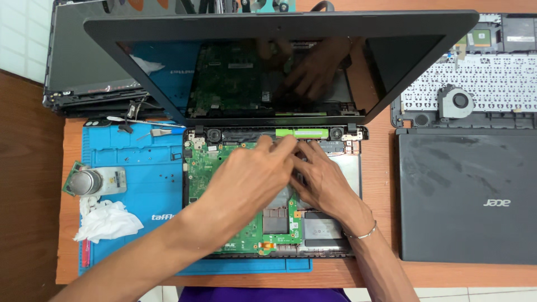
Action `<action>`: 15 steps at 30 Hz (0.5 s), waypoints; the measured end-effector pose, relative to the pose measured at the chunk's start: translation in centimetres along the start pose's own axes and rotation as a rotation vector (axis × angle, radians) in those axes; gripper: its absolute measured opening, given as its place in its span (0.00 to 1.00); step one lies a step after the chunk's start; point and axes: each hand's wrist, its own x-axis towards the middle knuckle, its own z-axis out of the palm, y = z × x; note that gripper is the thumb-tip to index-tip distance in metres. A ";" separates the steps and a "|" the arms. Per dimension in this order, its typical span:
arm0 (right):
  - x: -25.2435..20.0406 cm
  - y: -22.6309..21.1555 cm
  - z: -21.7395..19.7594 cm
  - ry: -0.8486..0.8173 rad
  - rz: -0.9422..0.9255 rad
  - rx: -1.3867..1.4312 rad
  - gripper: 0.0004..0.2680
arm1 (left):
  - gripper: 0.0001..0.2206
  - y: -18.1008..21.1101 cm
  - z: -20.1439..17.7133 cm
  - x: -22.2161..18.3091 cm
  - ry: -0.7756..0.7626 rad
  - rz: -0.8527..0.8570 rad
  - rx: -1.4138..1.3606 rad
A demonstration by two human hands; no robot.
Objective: The person works on the internal components of a laptop using a screwdriver to manipulate parts on a motherboard and adjusting small internal cables by hand.
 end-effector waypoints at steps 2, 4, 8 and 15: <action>0.0 -0.1 -0.1 -0.003 -0.001 0.004 0.11 | 0.12 -0.3 -0.4 -0.4 -0.060 -0.013 0.004; 0.1 -0.4 -0.3 -0.009 0.010 0.014 0.10 | 0.11 -0.6 -0.6 -0.8 -0.092 -0.030 -0.007; 0.3 -0.9 -0.5 -0.020 0.034 0.028 0.11 | 0.09 -0.9 -0.6 -1.3 -0.055 -0.068 -0.023; 0.4 -1.5 -0.9 -0.003 0.030 0.013 0.13 | 0.11 -1.7 -1.4 -2.5 -0.027 -0.125 -0.077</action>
